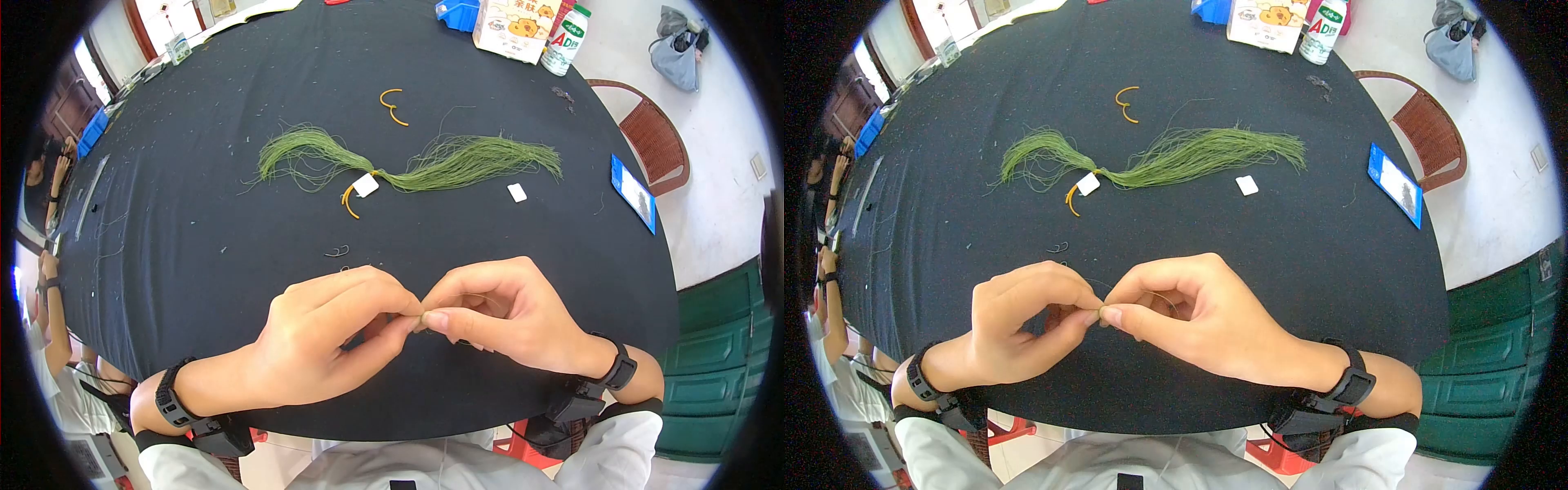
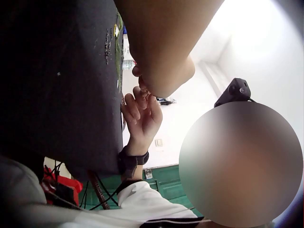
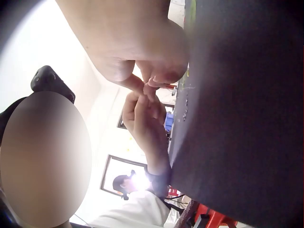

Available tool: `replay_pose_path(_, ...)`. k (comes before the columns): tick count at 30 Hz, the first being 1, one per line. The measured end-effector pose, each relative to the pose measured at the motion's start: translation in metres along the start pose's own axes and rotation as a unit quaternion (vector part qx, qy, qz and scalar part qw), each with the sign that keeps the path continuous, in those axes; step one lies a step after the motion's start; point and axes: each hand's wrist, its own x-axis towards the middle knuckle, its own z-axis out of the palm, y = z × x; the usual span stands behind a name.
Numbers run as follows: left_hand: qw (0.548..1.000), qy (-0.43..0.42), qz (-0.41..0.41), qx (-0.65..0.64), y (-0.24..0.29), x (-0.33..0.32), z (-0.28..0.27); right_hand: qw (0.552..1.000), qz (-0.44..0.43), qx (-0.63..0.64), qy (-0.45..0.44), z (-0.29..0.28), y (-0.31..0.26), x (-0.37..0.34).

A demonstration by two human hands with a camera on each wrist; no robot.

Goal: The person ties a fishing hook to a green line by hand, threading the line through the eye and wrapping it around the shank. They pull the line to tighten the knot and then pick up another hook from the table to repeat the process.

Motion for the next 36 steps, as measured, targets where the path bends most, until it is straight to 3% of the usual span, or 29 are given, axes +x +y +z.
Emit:
replay_pose_path(22, 1.000, -0.004, -0.001, 0.013, -0.0009, -0.0011, 0.0020, 1.000, 0.003, 0.008, 0.010, -0.0006, 0.0053, 0.0008)
replay_pose_path(36, 0.987, -0.057, -0.113, -0.101, 0.0031, 0.0001, -0.0012, 0.999, 0.037, 0.032, 0.013, -0.0011, 0.0033, -0.0001)
